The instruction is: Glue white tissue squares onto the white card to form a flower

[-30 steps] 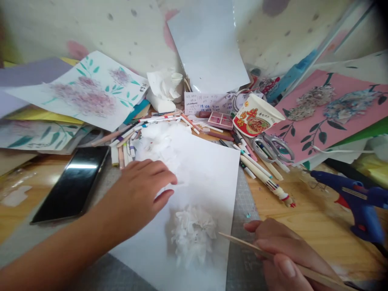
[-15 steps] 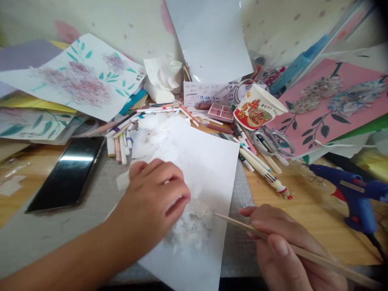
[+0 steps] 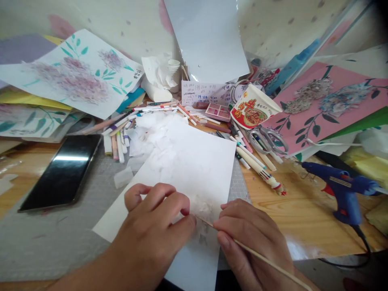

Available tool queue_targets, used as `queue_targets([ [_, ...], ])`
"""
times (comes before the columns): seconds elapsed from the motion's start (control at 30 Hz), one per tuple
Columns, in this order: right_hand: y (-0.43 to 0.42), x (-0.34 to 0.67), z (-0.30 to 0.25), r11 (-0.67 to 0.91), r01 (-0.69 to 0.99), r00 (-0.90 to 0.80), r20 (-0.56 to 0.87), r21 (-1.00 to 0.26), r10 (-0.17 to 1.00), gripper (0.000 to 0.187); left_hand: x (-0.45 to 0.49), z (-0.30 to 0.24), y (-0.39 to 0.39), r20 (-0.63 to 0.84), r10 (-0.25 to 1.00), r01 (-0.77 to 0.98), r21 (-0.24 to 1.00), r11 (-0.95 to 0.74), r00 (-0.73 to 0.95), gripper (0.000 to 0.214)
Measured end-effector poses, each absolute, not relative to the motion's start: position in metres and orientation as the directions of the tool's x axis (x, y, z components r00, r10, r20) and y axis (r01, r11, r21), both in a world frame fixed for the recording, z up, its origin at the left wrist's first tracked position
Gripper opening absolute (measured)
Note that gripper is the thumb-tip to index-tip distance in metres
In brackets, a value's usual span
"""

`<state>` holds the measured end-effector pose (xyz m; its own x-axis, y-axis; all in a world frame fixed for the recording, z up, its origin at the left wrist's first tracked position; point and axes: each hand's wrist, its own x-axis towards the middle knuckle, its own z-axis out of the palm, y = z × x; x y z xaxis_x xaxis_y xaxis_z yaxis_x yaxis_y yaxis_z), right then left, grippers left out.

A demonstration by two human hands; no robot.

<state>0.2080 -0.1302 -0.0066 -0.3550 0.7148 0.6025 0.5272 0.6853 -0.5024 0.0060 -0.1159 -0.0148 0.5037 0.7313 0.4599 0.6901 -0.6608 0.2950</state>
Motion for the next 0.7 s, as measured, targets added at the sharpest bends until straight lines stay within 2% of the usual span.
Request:
queue_targets([
  [0.27,-0.127,0.206,-0.011,0.724,0.58,-0.446,0.598,-0.373,0.666,0.018,-0.001,-0.013,-0.11,0.328,0.831,0.725,0.41,-0.553,0.449,0.011],
  [0.43,-0.13,0.202,-0.021,0.755,0.599,-0.459,0.658,-0.268,0.597,0.018,0.0,-0.015,-0.11,0.257,0.833,0.724,0.411,-0.554,0.49,0.016],
  [0.57,-0.13,0.204,-0.022,0.76,0.583,-0.459,0.656,-0.287,0.599,0.019,0.001,-0.017,-0.111,0.273,0.824,0.724,0.392,-0.567,0.497,0.019],
  [0.7,-0.132,0.215,-0.012,0.694,0.568,-0.35,0.634,-0.442,0.69,0.016,-0.001,-0.019,-0.113,0.305,0.816,0.711,0.399,-0.578,0.491,0.021],
])
